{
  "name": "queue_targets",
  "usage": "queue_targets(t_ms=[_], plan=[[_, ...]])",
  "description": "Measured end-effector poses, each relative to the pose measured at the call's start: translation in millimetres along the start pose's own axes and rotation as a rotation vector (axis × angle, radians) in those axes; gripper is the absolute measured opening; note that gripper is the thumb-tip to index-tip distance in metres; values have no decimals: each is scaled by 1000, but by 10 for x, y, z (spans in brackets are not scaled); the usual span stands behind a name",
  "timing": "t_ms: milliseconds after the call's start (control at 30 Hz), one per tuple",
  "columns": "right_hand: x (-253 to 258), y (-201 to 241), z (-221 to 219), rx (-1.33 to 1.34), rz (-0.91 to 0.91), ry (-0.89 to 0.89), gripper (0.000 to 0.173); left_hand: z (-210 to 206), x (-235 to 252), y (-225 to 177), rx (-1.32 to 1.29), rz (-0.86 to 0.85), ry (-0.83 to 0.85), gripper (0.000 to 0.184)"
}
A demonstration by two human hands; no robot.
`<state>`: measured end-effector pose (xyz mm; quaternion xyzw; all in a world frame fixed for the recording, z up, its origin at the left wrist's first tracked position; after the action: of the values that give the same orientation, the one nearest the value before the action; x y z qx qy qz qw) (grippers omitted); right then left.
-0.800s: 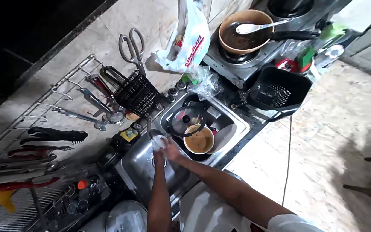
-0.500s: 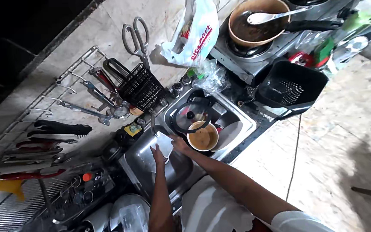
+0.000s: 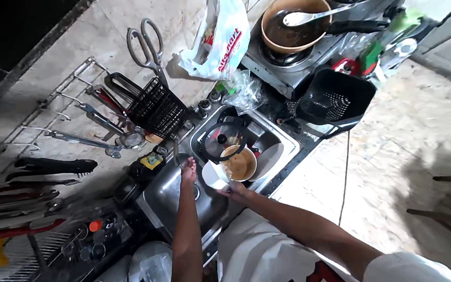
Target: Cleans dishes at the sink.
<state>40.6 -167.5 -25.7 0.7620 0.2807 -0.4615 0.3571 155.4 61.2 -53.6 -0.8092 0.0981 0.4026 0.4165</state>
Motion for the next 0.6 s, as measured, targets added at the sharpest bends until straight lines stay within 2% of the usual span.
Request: queue_targets(t_ms=[67, 133, 233, 300, 333, 367, 433, 467, 533, 600], plan=[[71, 6, 69, 5, -73, -1, 31, -38, 45, 58, -133, 40, 26, 30], [82, 81, 54, -49, -74, 66, 26, 8, 41, 107, -166, 108, -77, 47], [0, 315, -94, -213, 28, 180, 24, 148, 24, 31, -123, 63, -196, 51], [-64, 524, -251, -230, 95, 221, 31, 311, -15, -124, 178, -38, -376, 39], [-74, 638, -329, -234, 129, 223, 33, 371, -84, -255, 442, -91, -490, 27], [-60, 760, -393, -251, 171, 213, 34, 401, -174, -397, 665, -120, -561, 25], [-30, 1031, -539, -321, 252, 173, 34, 434, -333, -702, 941, -242, -700, 37], [-27, 1165, -626, -354, 289, 156, 34, 483, -445, -854, 977, -325, -806, 39], [91, 1385, -743, -412, 356, 118, 36, 660, -618, -1068, 874, -447, -996, 48], [257, 1564, -825, -464, 422, 98, 37, 878, -609, -1132, 676, -389, -1091, 62]])
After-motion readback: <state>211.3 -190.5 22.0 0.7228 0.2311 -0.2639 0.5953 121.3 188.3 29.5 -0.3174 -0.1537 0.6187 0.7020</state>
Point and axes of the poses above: each hand's wrist, its own x-axis towards the middle knuckle, its own z-axis out of the back of the hand, y = z × x, the point moved 9 cm from there along x, towards the middle knuckle, and after that the axes turned 12 degrees about z, right-handed, at the moved point
